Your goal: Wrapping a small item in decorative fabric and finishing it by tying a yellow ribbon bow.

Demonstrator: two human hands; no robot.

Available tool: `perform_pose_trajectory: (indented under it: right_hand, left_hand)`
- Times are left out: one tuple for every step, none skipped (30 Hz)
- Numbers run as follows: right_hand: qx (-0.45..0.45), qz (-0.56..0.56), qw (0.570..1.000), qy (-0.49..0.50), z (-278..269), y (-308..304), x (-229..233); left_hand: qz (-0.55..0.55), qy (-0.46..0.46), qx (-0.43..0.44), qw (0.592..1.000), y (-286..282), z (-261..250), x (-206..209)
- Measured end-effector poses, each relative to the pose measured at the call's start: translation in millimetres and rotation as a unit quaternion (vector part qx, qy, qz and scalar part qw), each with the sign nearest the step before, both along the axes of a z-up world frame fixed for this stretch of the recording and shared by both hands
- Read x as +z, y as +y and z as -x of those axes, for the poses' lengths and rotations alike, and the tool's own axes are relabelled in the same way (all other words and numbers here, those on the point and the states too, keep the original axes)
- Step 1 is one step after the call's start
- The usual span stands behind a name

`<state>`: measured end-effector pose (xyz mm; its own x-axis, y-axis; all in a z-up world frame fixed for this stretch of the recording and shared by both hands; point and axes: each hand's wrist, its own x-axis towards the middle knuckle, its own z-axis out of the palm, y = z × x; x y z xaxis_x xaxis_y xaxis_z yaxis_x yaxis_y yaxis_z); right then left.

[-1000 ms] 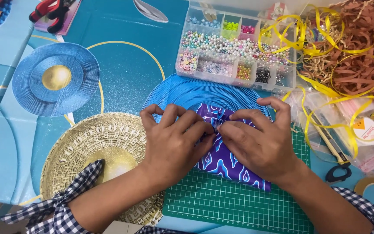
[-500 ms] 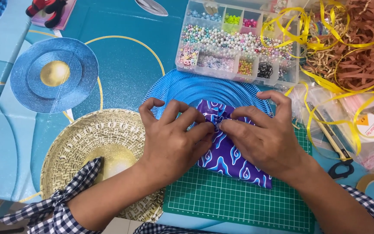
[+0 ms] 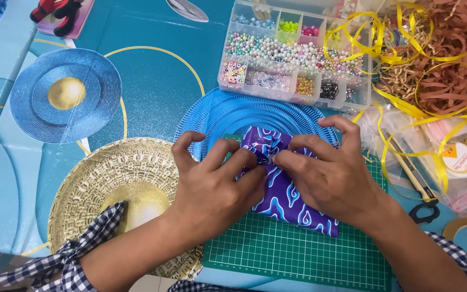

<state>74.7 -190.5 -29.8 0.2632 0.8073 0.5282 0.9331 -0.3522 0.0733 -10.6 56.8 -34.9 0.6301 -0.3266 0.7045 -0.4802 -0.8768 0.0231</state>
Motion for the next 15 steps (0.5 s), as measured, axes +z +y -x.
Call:
perform_pose_trajectory:
  right_hand:
    - [0.0, 0.0, 1.0, -0.001, 0, 1, 1]
    - [-0.001, -0.012, 1.0, 0.019, 1, 2, 3]
    - [0.0, -0.026, 0.999, 0.039, 0, 4, 4]
    - [0.0, -0.026, 0.999, 0.037, 1, 4, 5]
    - [-0.005, -0.044, 0.996, 0.079, 2, 5, 5]
    - [-0.01, -0.062, 0.991, 0.121, 2, 6, 6]
    - [-0.01, -0.062, 0.991, 0.12, 1, 4, 3]
    - [-0.01, -0.062, 0.99, 0.123, 0, 1, 0]
    - [-0.01, -0.061, 0.99, 0.127, 0, -2, -3]
    - [-0.011, -0.061, 0.99, 0.126, 0, -2, -3]
    - [-0.013, -0.059, 0.989, 0.135, 0, -2, -2]
    - [-0.015, -0.057, 0.988, 0.143, 0, -2, -2]
    - [-0.016, -0.057, 0.988, 0.143, 0, -2, -2]
    - [-0.021, -0.057, 0.986, 0.158, -1, -3, -2]
    - [-0.026, -0.056, 0.983, 0.172, -2, -4, -2]
  left_hand:
    - [0.0, -0.001, 0.0, 1.0, 1, 1, 0]
    - [-0.009, 0.0, -0.001, 1.0, 1, 2, 0]
    - [-0.019, -0.001, -0.001, 1.0, 2, 3, 0]
    - [-0.02, -0.002, 0.0, 1.0, 3, 5, 0]
    - [-0.027, 0.001, 0.001, 1.0, 3, 6, -1]
    - [-0.034, 0.004, 0.002, 0.999, 4, 8, -1]
    - [-0.035, 0.003, 0.001, 0.999, 4, 10, -4]
    - [-0.067, 0.013, -0.001, 0.998, 5, 12, -6]
    - [-0.099, 0.024, -0.004, 0.995, 4, 14, -9]
    - [-0.099, 0.024, -0.005, 0.995, 3, 18, -10]
    - [-0.12, 0.029, -0.003, 0.992, 2, 22, -11]
    - [-0.142, 0.034, -0.001, 0.989, 1, 26, -12]
    - [-0.142, 0.033, -0.003, 0.989, 0, 28, -14]
    - [-0.142, 0.035, -0.014, 0.989, -2, 30, -16]
    - [-0.141, 0.035, -0.025, 0.989, -3, 32, -17]
